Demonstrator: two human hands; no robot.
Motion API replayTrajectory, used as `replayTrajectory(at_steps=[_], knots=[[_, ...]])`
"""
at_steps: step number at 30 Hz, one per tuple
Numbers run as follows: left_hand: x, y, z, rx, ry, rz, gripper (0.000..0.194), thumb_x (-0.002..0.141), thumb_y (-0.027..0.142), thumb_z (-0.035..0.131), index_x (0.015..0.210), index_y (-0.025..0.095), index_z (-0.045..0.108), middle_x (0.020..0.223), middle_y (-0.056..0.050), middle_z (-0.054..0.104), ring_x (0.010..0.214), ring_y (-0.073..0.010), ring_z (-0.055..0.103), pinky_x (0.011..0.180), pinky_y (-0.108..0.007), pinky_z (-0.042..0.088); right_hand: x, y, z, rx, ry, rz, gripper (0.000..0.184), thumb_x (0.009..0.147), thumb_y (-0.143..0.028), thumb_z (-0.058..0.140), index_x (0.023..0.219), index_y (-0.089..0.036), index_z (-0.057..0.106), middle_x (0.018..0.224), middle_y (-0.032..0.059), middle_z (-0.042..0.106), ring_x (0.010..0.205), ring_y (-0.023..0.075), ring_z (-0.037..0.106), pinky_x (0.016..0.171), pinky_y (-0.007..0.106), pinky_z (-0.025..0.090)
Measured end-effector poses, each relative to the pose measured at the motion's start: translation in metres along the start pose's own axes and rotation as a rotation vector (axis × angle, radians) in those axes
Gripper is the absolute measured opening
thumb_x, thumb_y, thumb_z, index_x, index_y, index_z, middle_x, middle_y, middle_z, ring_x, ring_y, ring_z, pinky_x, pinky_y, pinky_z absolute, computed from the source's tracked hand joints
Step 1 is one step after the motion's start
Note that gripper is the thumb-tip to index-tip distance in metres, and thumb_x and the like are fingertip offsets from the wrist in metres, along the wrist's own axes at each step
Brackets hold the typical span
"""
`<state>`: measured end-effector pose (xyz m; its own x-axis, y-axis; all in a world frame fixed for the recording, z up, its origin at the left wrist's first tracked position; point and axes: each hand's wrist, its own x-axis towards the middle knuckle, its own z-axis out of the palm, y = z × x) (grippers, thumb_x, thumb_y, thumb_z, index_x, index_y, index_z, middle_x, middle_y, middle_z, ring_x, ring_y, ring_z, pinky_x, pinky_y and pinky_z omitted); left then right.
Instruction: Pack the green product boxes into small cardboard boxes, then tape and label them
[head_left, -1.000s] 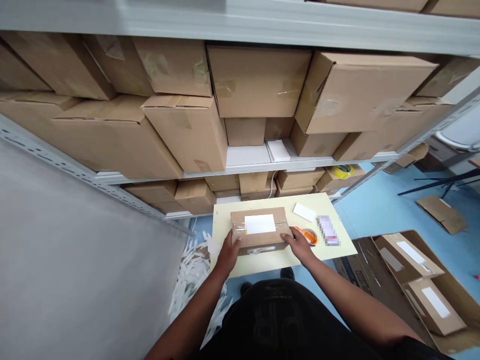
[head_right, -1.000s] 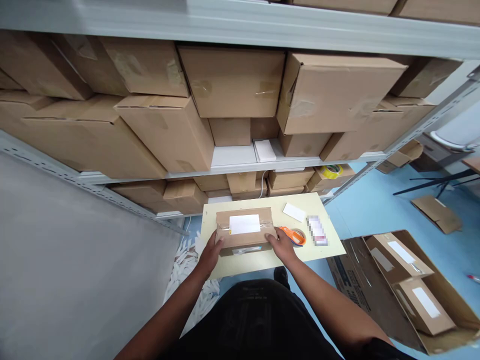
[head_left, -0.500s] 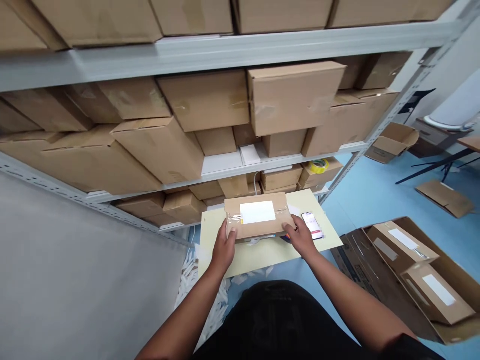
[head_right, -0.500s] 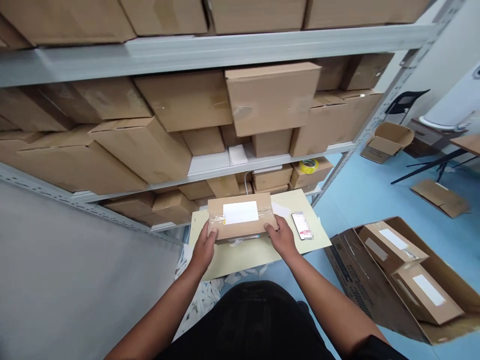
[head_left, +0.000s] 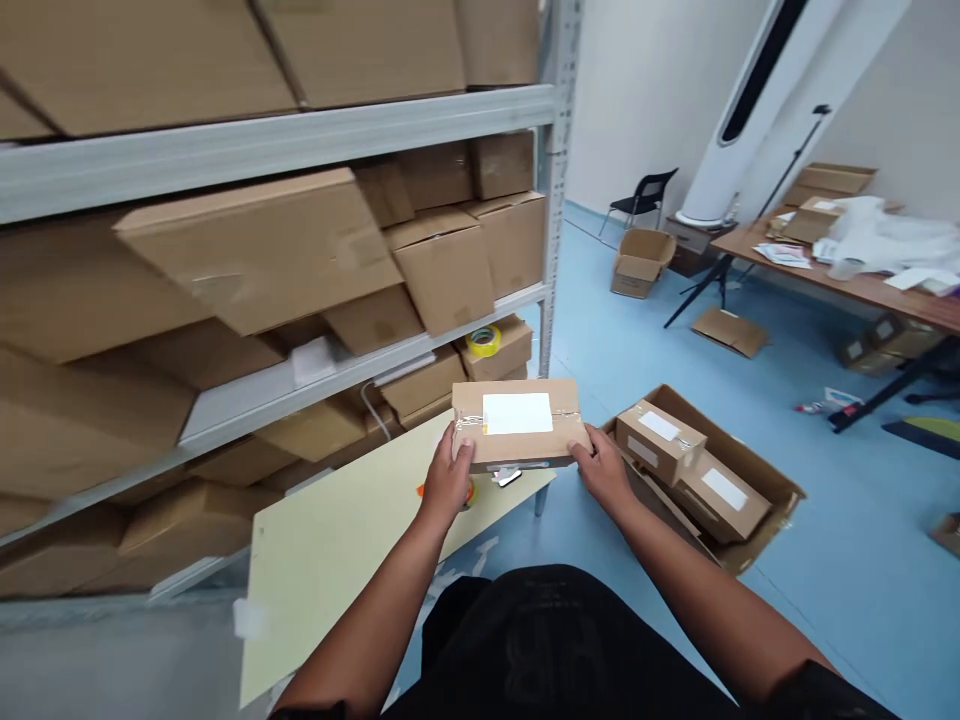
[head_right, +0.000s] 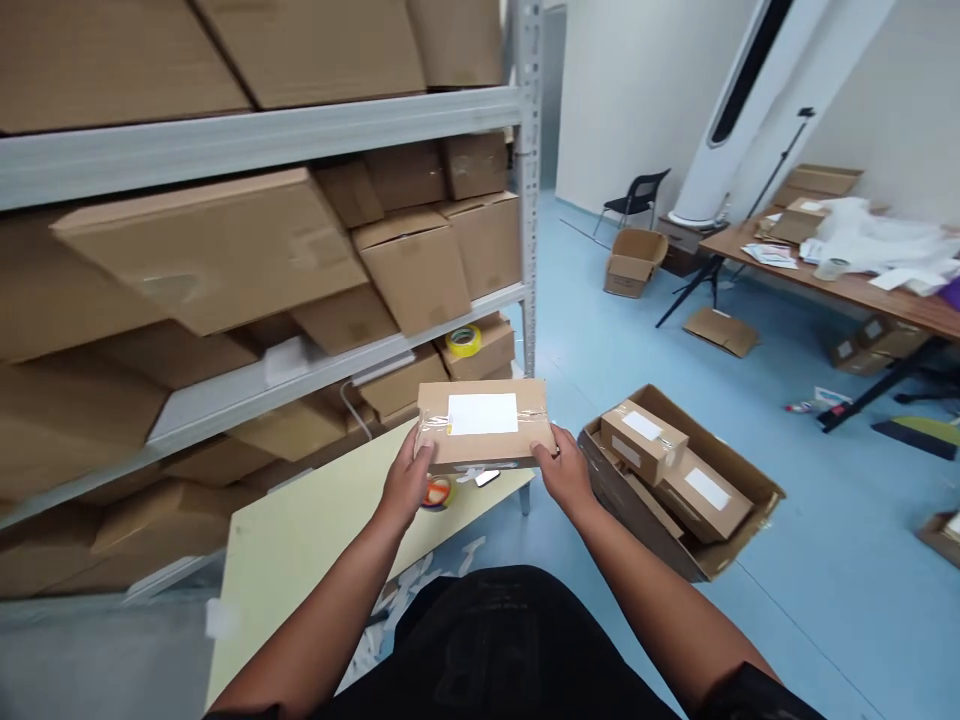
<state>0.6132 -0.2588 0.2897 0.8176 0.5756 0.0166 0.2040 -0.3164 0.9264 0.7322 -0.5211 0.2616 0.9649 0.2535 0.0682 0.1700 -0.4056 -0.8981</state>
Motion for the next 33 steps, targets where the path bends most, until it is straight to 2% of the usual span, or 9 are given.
replayTrajectory(at_steps=[3,6,12,17,21,23,28,31,33], knots=[[0.026,0.021,0.052,0.018,-0.127,0.023,0.063,0.101,0.054,0.050,0.158,0.027,0.043,0.157,-0.007,0.053,0.145,-0.0292,0.048,0.122,-0.046,0.036,0.014,0.025,-0.037,-0.023,0.112,0.081,0.058,0.090,-0.053,0.055,0.136,-0.018,0.065,0.132,0.0138,0.068,0.119,0.0336,0.063,0.104,0.045,0.048],[0.057,0.036,0.100,0.017,-0.273,0.054,0.063,0.102,0.054,0.049,0.159,0.027,0.042,0.155,-0.008,0.055,0.143,-0.0294,0.051,0.120,-0.047,0.038,0.026,0.051,-0.065,-0.028,0.216,0.144,0.059,0.090,-0.053,0.054,0.134,-0.016,0.067,0.131,0.0146,0.069,0.120,0.0343,0.063,0.105,0.046,0.047],[0.123,0.049,0.205,-0.046,-0.546,0.203,0.061,0.102,0.052,0.048,0.156,0.023,0.046,0.152,-0.009,0.058,0.143,-0.0284,0.051,0.121,-0.045,0.038,0.039,0.090,-0.111,-0.090,0.454,0.308,0.060,0.089,-0.056,0.056,0.135,-0.018,0.067,0.134,0.0141,0.069,0.124,0.0351,0.061,0.109,0.048,0.045],[0.149,0.071,0.286,-0.097,-0.781,0.303,0.059,0.101,0.049,0.050,0.152,0.020,0.050,0.150,-0.011,0.059,0.141,-0.0281,0.053,0.120,-0.044,0.038,0.030,0.110,-0.147,-0.157,0.673,0.420,0.062,0.091,-0.059,0.054,0.132,-0.017,0.069,0.132,0.0138,0.070,0.123,0.0345,0.062,0.110,0.047,0.045],[0.143,0.095,0.343,-0.111,-0.984,0.351,0.057,0.101,0.047,0.050,0.152,0.021,0.051,0.148,-0.010,0.061,0.140,-0.0266,0.054,0.120,-0.042,0.039,0.007,0.123,-0.179,-0.147,0.794,0.509,0.060,0.092,-0.061,0.052,0.131,-0.019,0.070,0.129,0.0127,0.072,0.119,0.0327,0.065,0.105,0.044,0.048],[0.134,0.103,0.372,-0.083,-1.050,0.361,0.060,0.100,0.047,0.052,0.153,0.021,0.049,0.151,-0.010,0.058,0.143,-0.0272,0.051,0.121,-0.042,0.037,-0.007,0.132,-0.196,-0.153,0.832,0.547,0.061,0.092,-0.061,0.051,0.131,-0.018,0.070,0.127,0.0128,0.073,0.118,0.0326,0.066,0.103,0.044,0.049],[0.100,0.111,0.441,0.097,-1.088,0.309,0.068,0.095,0.052,0.057,0.155,0.021,0.047,0.158,-0.011,0.052,0.148,-0.0304,0.045,0.123,-0.043,0.034,-0.034,0.170,-0.247,-0.167,0.831,0.636,0.060,0.094,-0.062,0.048,0.131,-0.020,0.070,0.126,0.0120,0.073,0.117,0.0320,0.066,0.100,0.043,0.050],[0.076,0.113,0.481,0.155,-1.112,0.283,0.068,0.094,0.053,0.059,0.154,0.022,0.048,0.155,-0.011,0.054,0.146,-0.0308,0.048,0.121,-0.043,0.036,-0.045,0.203,-0.281,-0.202,0.761,0.690,0.060,0.094,-0.060,0.046,0.132,-0.019,0.069,0.126,0.0127,0.071,0.119,0.0322,0.064,0.102,0.044,0.049],[0.061,0.113,0.504,0.180,-1.097,0.257,0.065,0.094,0.053,0.060,0.151,0.022,0.052,0.154,-0.012,0.055,0.145,-0.0311,0.049,0.120,-0.044,0.037,-0.048,0.225,-0.303,-0.258,0.706,0.704,0.062,0.092,-0.058,0.050,0.136,-0.016,0.066,0.133,0.0160,0.067,0.127,0.0336,0.059,0.108,0.046,0.046]])
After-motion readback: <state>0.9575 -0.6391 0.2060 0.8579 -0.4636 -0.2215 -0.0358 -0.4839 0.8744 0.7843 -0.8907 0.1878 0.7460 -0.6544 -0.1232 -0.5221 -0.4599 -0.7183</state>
